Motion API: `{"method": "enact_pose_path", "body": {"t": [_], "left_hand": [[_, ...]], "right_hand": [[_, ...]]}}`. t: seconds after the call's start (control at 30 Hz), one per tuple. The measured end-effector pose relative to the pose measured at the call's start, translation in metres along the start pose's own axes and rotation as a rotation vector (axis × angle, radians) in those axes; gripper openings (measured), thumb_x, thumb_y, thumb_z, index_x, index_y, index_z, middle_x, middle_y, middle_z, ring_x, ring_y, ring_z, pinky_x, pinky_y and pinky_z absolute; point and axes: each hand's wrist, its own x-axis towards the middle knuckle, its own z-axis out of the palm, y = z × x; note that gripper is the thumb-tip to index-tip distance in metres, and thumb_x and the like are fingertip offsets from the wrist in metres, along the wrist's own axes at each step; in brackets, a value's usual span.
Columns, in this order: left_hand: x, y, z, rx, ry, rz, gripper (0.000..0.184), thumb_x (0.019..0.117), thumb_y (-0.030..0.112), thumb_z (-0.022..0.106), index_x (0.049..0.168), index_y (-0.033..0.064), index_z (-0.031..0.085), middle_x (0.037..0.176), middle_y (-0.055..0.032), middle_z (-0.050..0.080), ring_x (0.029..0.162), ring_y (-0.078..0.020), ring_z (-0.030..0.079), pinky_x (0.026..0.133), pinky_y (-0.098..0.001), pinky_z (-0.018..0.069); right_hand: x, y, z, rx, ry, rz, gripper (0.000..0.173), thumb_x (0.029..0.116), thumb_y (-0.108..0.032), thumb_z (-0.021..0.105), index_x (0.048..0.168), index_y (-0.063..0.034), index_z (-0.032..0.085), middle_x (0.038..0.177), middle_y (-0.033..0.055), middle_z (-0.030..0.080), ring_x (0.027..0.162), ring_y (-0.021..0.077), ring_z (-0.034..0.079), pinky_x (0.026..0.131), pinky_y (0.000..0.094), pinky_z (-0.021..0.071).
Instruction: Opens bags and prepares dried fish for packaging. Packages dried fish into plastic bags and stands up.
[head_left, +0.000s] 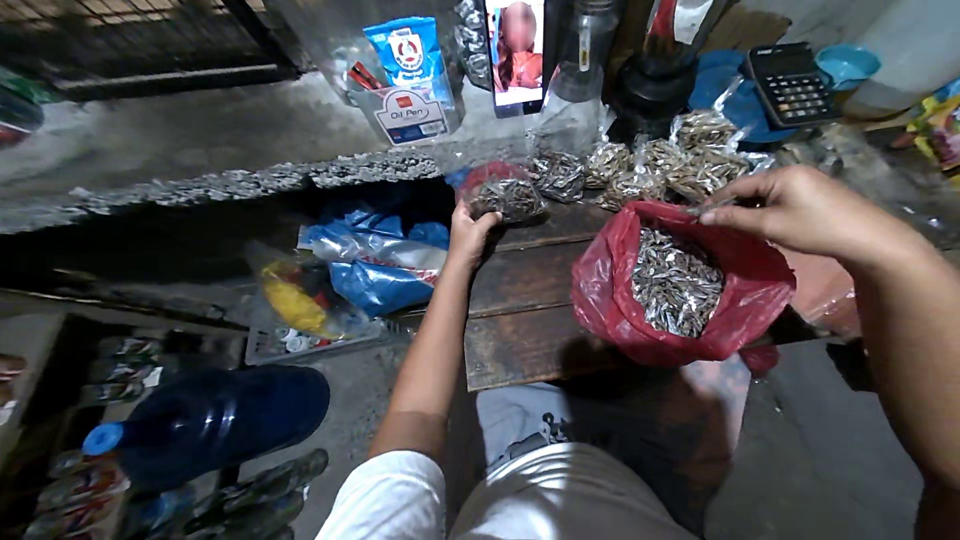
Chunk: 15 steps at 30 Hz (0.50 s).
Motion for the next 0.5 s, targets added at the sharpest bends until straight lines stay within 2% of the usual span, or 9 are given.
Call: {"method": "enact_pose_path", "body": {"t": [0.1, 0.2, 0.3, 0.4, 0.5], "left_hand": [[0.001, -0.001, 0.0, 0.02, -0.007, 0.002, 0.056, 0.0836, -0.011, 0.061, 0.137, -0.0073, 0.045, 0.118, -0.0122, 0.065, 0.102, -0.0114, 0.067, 0.091, -0.031, 0.0574], [0.001, 0.0, 0.001, 0.073, -0.034, 0.026, 0.054, 0.0841, -0.009, 0.061, 0.136, -0.0085, 0.046, 0.117, -0.0117, 0.065, 0.101, -0.008, 0.067, 0.091, -0.0276, 0.0565], [0.001, 0.001, 0.001, 0.165, -0.081, 0.018, 0.053, 0.0857, -0.007, 0.062, 0.136, -0.0085, 0.048, 0.12, -0.0146, 0.064, 0.101, -0.0076, 0.065, 0.09, -0.0261, 0.0555], [0.002, 0.002, 0.002, 0.259, -0.111, 0.005, 0.052, 0.0863, -0.005, 0.063, 0.137, -0.0074, 0.051, 0.123, -0.0172, 0.063, 0.101, -0.0096, 0.064, 0.087, -0.027, 0.0545], [0.003, 0.003, 0.003, 0.272, -0.118, 0.01, 0.051, 0.0866, -0.004, 0.063, 0.136, -0.0078, 0.051, 0.123, -0.0187, 0.063, 0.103, -0.0113, 0.065, 0.09, -0.0282, 0.0545]], "right_hand": [[0.021, -0.01, -0.012, 0.048, 0.049, 0.011, 0.019, 0.0995, -0.011, 0.065, 0.109, 0.003, 0.072, 0.092, 0.0166, 0.07, 0.079, 0.0197, 0.063, 0.078, 0.0457, 0.0519], [0.05, -0.02, -0.02, 0.101, 0.12, -0.01, 0.021, 0.1001, -0.015, 0.064, 0.111, 0.0015, 0.071, 0.09, 0.0089, 0.067, 0.072, 0.0081, 0.057, 0.071, 0.031, 0.0514], [0.084, -0.028, -0.025, 0.128, 0.176, -0.024, 0.024, 0.1015, -0.02, 0.062, 0.113, -0.0006, 0.069, 0.092, 0.0055, 0.066, 0.071, 0.0036, 0.056, 0.069, 0.0255, 0.0512], [0.12, -0.037, -0.025, 0.116, 0.205, -0.014, 0.028, 0.1027, -0.023, 0.061, 0.117, 0.0, 0.068, 0.101, 0.01, 0.066, 0.079, 0.0078, 0.058, 0.078, 0.0299, 0.0513], [0.154, -0.044, -0.02, 0.083, 0.208, 0.012, 0.031, 0.1031, -0.025, 0.061, 0.12, 0.0005, 0.067, 0.111, 0.0173, 0.067, 0.089, 0.0184, 0.062, 0.087, 0.0405, 0.0509]]}}
